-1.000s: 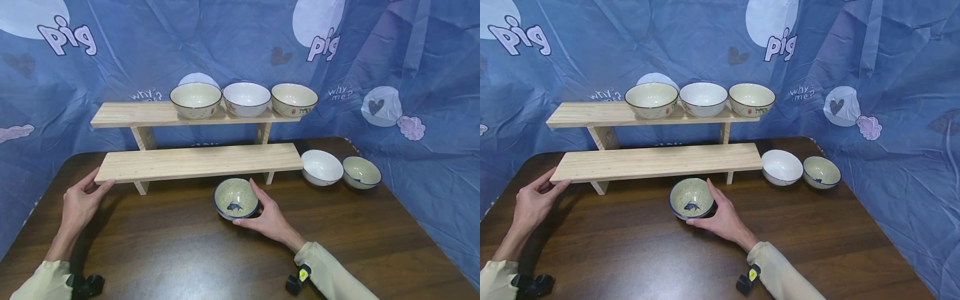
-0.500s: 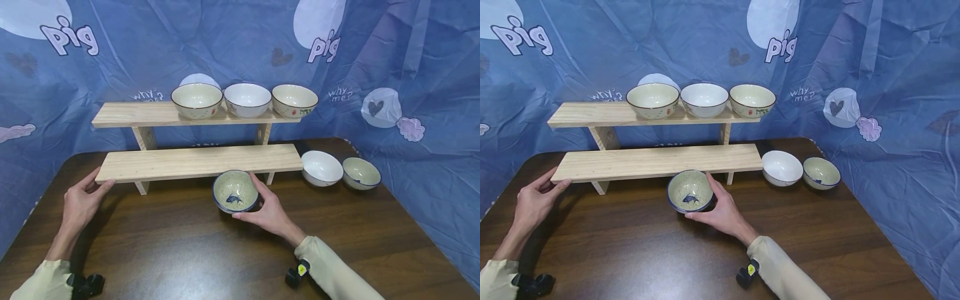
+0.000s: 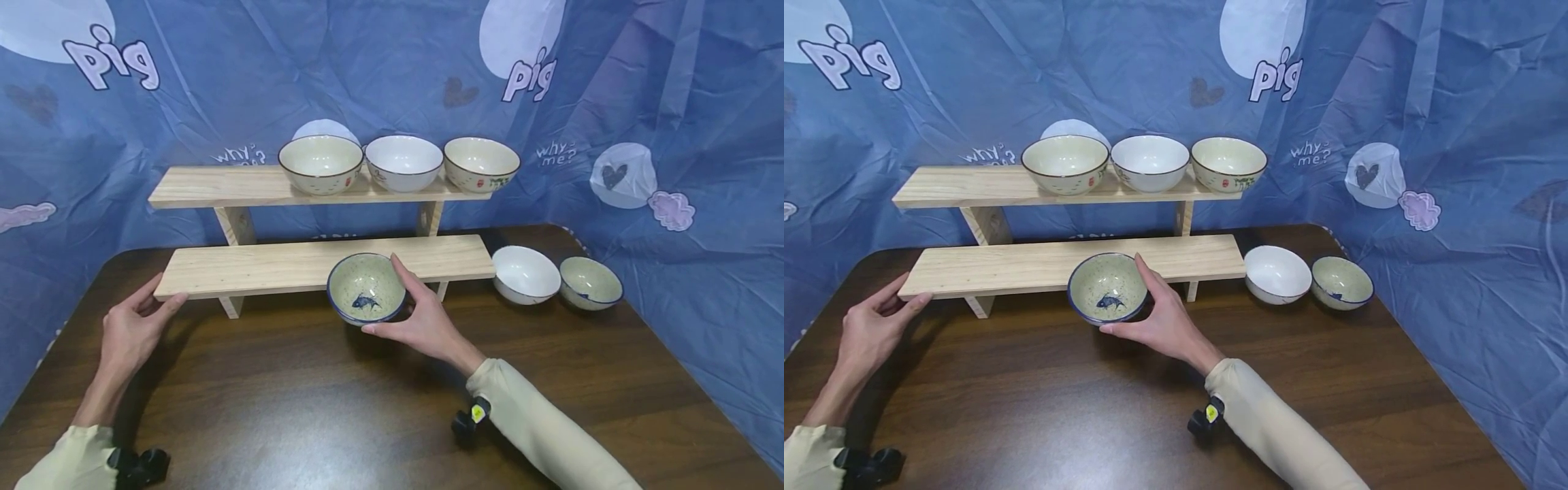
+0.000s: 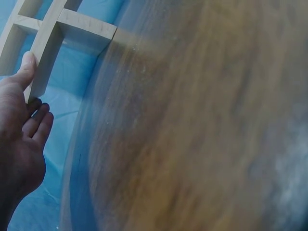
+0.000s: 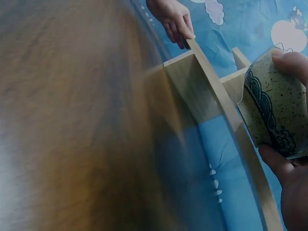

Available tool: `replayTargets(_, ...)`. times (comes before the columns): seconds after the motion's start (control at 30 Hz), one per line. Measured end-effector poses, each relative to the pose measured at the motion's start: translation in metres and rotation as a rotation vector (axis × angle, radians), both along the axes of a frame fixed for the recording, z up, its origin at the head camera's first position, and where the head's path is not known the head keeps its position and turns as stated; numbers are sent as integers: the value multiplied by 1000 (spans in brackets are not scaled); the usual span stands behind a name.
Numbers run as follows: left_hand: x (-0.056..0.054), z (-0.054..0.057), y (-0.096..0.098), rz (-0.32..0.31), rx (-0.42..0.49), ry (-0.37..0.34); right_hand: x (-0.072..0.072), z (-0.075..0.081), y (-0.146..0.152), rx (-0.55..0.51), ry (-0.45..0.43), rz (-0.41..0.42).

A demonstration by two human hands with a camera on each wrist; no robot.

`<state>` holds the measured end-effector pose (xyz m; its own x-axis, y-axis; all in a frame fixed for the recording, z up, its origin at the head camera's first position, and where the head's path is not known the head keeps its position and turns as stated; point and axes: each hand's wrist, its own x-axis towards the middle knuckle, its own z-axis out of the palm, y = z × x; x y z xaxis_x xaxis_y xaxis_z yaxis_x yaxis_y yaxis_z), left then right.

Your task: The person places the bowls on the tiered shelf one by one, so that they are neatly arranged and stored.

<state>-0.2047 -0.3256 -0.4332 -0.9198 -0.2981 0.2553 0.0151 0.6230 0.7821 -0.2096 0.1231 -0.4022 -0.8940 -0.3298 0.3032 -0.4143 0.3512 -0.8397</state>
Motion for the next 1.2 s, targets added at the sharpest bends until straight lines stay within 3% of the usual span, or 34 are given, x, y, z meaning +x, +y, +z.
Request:
replayTargets(0.3,-1,-2,0,-18,20,24,-15,11,-18,-40,37,43)
replayTargets(0.47,-1,-2,-1,-11,12,26,-24,12,-29,-49,3,36)
replayTargets(1.0,-1,-1,0,-16,-7,-8,-56,22,-63,10,-23,-24)
replayTargets(1.2,-1,-1,0,-5,-11,-2,-63,21,-69,66,-68,-11)
